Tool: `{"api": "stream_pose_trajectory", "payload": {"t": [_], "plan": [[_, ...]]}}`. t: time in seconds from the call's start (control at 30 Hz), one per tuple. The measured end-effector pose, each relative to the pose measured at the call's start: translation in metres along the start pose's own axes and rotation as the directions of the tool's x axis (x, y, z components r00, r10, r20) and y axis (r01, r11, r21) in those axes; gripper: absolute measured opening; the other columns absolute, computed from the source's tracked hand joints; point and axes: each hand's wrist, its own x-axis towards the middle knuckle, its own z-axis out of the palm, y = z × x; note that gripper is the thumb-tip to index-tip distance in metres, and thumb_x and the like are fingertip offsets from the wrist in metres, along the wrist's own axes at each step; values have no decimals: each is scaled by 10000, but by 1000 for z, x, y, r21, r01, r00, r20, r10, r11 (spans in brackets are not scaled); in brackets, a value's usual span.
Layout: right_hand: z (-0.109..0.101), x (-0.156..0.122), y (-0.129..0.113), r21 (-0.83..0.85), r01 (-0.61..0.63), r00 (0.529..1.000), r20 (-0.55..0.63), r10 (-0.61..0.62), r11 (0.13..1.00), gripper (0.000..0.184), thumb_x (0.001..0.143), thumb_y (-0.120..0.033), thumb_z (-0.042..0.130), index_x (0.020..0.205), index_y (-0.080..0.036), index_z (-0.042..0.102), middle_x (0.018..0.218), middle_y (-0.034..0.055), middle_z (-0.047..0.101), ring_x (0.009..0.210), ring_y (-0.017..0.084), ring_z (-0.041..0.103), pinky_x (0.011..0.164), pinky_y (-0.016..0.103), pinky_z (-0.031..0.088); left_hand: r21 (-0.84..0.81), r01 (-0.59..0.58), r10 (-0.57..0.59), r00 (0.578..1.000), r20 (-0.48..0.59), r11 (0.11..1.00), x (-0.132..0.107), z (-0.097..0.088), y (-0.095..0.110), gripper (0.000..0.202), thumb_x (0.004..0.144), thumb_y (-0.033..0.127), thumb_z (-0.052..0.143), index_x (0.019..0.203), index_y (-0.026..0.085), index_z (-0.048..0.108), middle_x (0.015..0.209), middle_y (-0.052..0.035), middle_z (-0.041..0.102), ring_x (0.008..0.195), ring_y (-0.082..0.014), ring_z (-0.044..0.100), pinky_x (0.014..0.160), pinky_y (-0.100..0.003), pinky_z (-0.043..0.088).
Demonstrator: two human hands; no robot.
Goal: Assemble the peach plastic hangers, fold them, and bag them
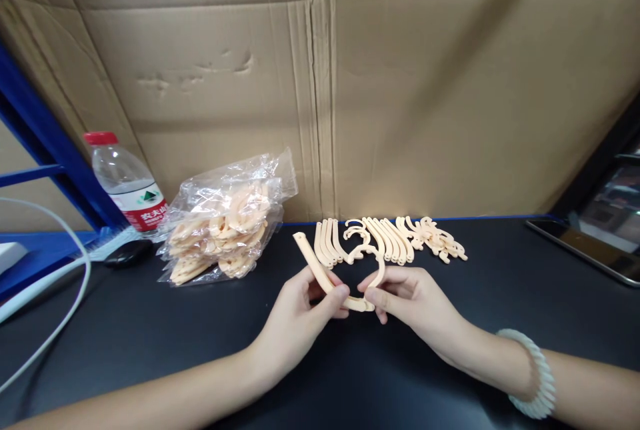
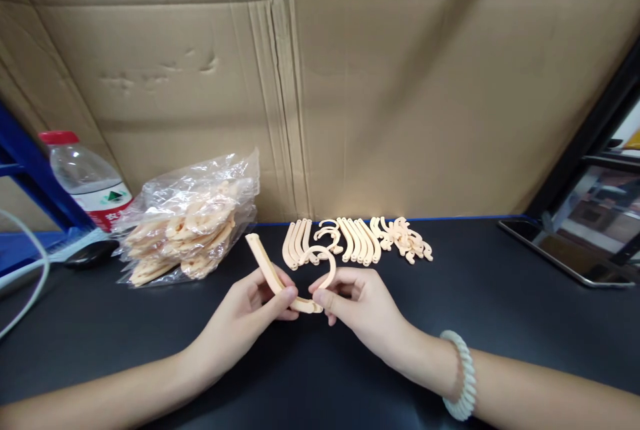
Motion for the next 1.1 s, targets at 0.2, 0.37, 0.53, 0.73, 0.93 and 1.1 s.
{"api": "stream_pose_trajectory", "payload": {"t": [0.2, 0.37, 0.53, 0.73, 0.93, 1.1], "plan": [[0, 2, 2, 23, -12, 1000, 17, 11, 1000, 316, 689, -432, 820, 801, -166, 689, 652, 8, 649, 539, 127, 575, 513, 263, 503, 34, 47, -52, 981, 186, 998, 1, -1, -2, 218, 735, 306, 767, 811, 129, 664, 744, -36, 700, 706, -160, 650, 698, -287, 522], [-30, 19, -1, -518, 288, 929, -53, -367, 805, 163, 885, -348, 636, 921, -205, 705, 806, 52, 688, 719, 193, 611, 678, 359, 511, 7, 103, -103, 990, 96, 995, 3, -3, 3, 213, 713, 312, 781, 782, 126, 702, 740, -33, 712, 659, -140, 646, 687, -265, 521], [-64, 38, 0, -881, 471, 778, 393, -491, 40, 161, 920, -181, 534, 913, -196, 694, 970, 111, 648, 916, 271, 509, 787, 429, 434, -36, 88, -86, 995, 59, 995, 4, -3, 6, 207, 691, 295, 798, 763, 127, 702, 714, -19, 695, 647, -129, 631, 666, -246, 518], [-68, 42, 5, -900, 435, 816, 411, -406, -37, 153, 937, -174, 519, 943, -192, 671, 972, 103, 602, 906, 255, 503, 777, 391, 428, -44, 94, -93, 995, 23, 995, 3, -1, 8, 224, 662, 305, 814, 752, 133, 702, 695, -15, 679, 638, -136, 621, 652, -257, 510], [-64, 42, 3, -892, 447, 793, 361, -491, 65, 221, 971, -169, 438, 929, -204, 653, 945, 94, 582, 854, 234, 519, 722, 367, 435, -40, 91, -91, 996, 14, 995, 4, -1, 7, 229, 671, 309, 812, 762, 130, 701, 697, -17, 681, 639, -133, 622, 653, -254, 505], [-49, 31, -13, -803, 403, 761, 26, -648, 440, 160, 983, -248, 461, 982, -213, 617, 744, 22, 564, 639, 170, 545, 620, 313, 441, -78, 84, -85, 996, -6, 993, 5, -3, 5, 247, 666, 306, 825, 776, 129, 694, 705, -16, 681, 639, -129, 626, 641, -245, 507]]}}
